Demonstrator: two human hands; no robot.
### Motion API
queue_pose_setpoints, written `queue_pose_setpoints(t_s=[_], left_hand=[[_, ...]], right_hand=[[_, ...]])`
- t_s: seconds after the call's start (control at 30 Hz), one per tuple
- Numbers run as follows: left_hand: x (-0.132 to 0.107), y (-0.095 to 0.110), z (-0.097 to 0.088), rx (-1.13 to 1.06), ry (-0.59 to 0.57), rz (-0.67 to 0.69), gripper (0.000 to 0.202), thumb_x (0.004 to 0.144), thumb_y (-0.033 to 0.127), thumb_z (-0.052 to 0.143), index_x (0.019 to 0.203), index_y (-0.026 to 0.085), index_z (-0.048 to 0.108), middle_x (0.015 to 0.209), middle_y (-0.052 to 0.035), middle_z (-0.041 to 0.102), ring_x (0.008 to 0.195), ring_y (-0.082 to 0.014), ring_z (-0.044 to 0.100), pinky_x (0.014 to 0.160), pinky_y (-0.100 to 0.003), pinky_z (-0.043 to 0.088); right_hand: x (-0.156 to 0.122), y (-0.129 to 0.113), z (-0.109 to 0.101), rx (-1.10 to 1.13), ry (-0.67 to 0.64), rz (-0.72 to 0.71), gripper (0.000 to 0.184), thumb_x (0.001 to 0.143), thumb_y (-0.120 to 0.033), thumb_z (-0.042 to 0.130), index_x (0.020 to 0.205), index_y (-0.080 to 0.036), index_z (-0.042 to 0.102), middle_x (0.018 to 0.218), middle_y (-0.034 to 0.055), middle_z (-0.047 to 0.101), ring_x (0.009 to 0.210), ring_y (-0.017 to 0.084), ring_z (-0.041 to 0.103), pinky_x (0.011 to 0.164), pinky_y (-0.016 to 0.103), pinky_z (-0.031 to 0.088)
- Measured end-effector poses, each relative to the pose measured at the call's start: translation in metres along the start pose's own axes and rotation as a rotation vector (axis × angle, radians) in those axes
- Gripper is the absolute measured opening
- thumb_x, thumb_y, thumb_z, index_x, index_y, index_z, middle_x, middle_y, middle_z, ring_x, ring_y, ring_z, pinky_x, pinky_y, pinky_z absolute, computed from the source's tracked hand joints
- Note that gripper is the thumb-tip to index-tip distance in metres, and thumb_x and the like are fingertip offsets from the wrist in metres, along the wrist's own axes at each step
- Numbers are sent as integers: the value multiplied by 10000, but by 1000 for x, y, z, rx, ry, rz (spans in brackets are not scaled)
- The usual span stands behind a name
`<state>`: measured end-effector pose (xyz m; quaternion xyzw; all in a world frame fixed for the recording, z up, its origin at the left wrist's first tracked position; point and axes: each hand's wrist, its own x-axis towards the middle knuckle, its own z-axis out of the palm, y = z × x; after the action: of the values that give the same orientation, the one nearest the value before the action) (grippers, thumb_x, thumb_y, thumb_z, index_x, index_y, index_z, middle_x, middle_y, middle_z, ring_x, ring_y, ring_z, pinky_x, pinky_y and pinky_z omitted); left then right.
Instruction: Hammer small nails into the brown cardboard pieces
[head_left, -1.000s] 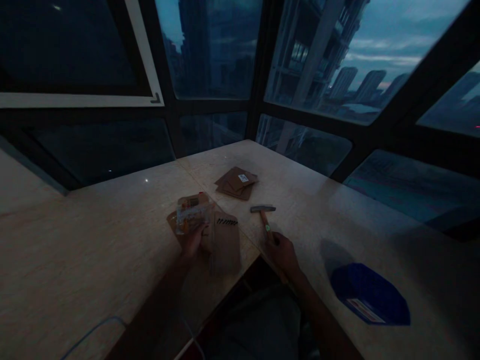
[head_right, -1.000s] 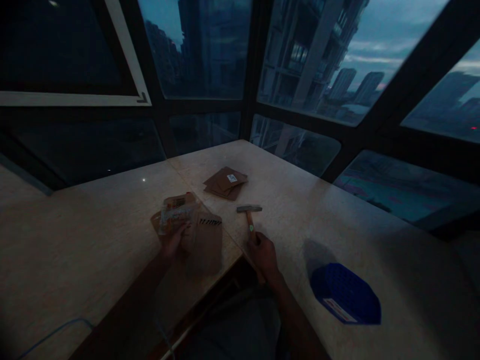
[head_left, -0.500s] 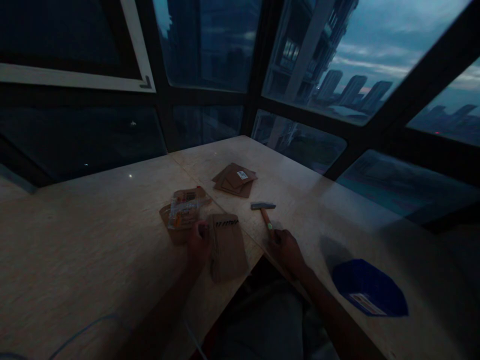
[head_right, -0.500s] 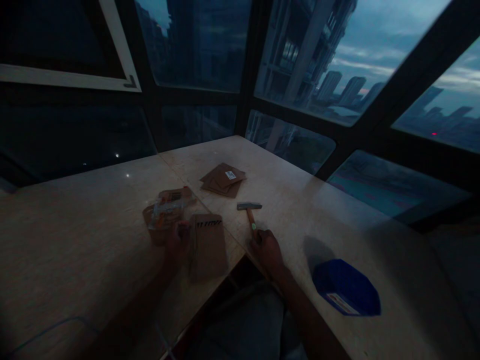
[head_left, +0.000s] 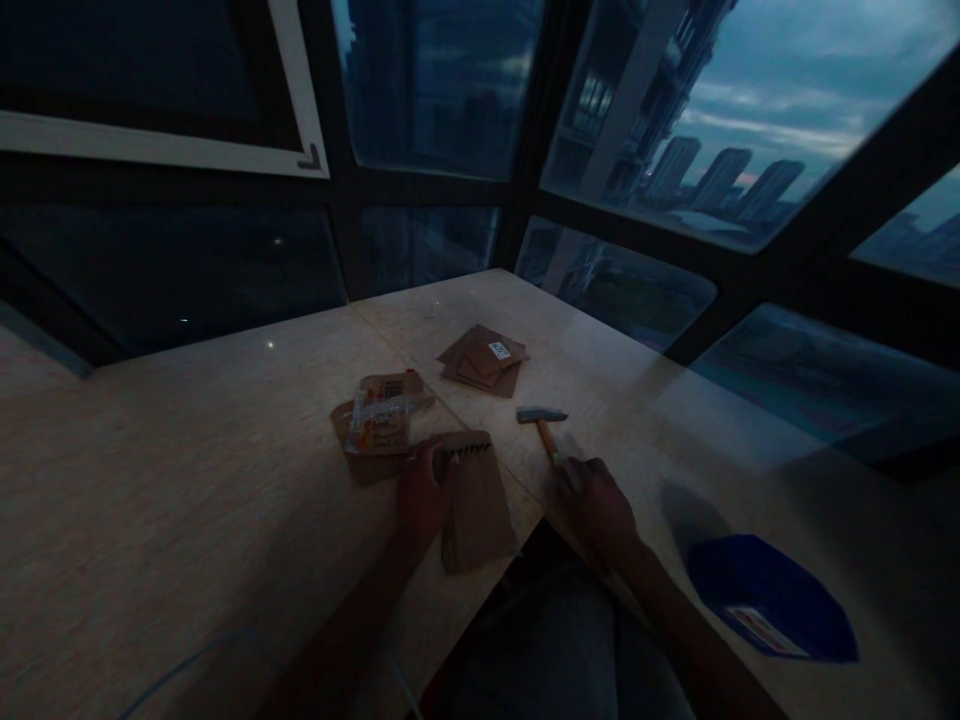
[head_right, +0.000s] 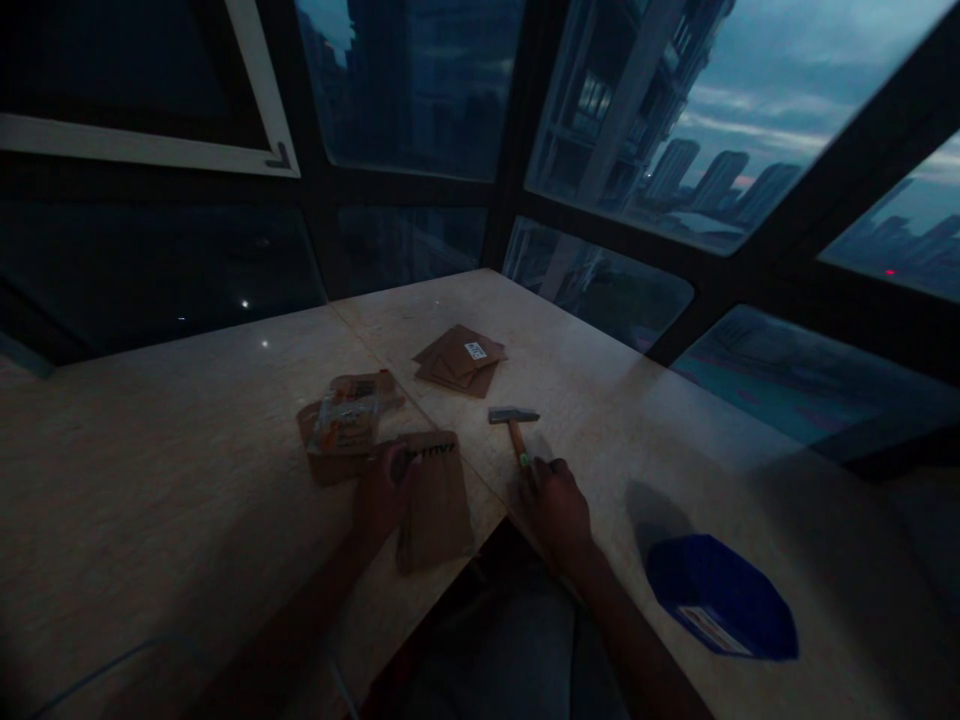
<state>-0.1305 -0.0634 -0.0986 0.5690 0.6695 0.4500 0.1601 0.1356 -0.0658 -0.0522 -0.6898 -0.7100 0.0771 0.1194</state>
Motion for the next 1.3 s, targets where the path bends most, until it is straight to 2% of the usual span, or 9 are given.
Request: queue_pose_setpoints(t_s=[0.13,0.23,0.4,0.57,0.8,0.9,1.03,1.17,1.3], left_hand=[[0,-2,2,44,-42,21,370,853,386,646,1168,192,632,1232,-144,675,1160,-314,621,1044,-454,462],[2,-4,2,90,-81,56,443,847,429,679,1212,183,628,1268,-154,667,1185,-321,608,1056,-463,446],[2,-9,2,226,-132,62,501,878,473,643,1271,164,620,1257,-176,680,1203,-364,579,1058,-514,407],[0,-10,3,253,-154,68,530,907,496,599,1335,185,589,1301,-177,661,1233,-355,571,1066,-496,384],[-2,-11,6,244,-167,84,554,944,437,553,1430,176,508,1404,-177,603,1306,-344,531,1080,-493,366],[-2,-10,6,238,-174,81,585,939,412,566,1462,169,469,1415,-173,596,1315,-333,528,1084,-490,360],[-1,-8,5,246,-168,66,533,925,405,585,1397,164,534,1392,-176,612,1312,-340,528,1097,-504,343],[1,-4,4,256,-170,42,481,910,424,597,1340,210,576,1364,-154,634,1275,-332,555,1074,-474,368],[1,-2,3,268,-179,29,467,908,415,602,1331,218,582,1376,-149,628,1283,-326,550,1089,-469,351]], right_hand=[[18,-27,-7,31,-13,-142,363,987,-305,521,1281,-118,627,1148,162,618,960,253,651,848,344,494],[39,-56,-6,47,-78,-323,325,984,-314,558,1257,-162,650,1225,142,627,1028,244,632,897,349,481],[72,-93,6,6,-225,-569,232,967,-256,608,1155,-161,703,1126,125,675,1071,247,621,891,341,468],[89,-103,19,-76,-343,-739,228,952,-200,628,1160,-157,711,1108,135,677,1056,243,615,841,314,479],[100,-95,21,-113,-428,-925,202,949,-114,592,1055,-167,755,1104,123,707,1066,233,622,855,308,486],[100,-93,17,-104,-440,-963,227,946,-97,589,1071,-179,760,1125,115,715,1078,226,622,880,303,486],[100,-95,11,-96,-418,-929,231,935,-76,594,1089,-155,748,1103,101,728,1073,222,638,925,296,477],[103,-98,13,-123,-390,-869,326,930,-235,672,1233,-114,671,1146,150,707,1089,257,647,934,353,497],[106,-98,22,-192,-389,-830,198,963,-239,633,1106,-119,699,1097,141,703,1033,254,667,881,398,536]])
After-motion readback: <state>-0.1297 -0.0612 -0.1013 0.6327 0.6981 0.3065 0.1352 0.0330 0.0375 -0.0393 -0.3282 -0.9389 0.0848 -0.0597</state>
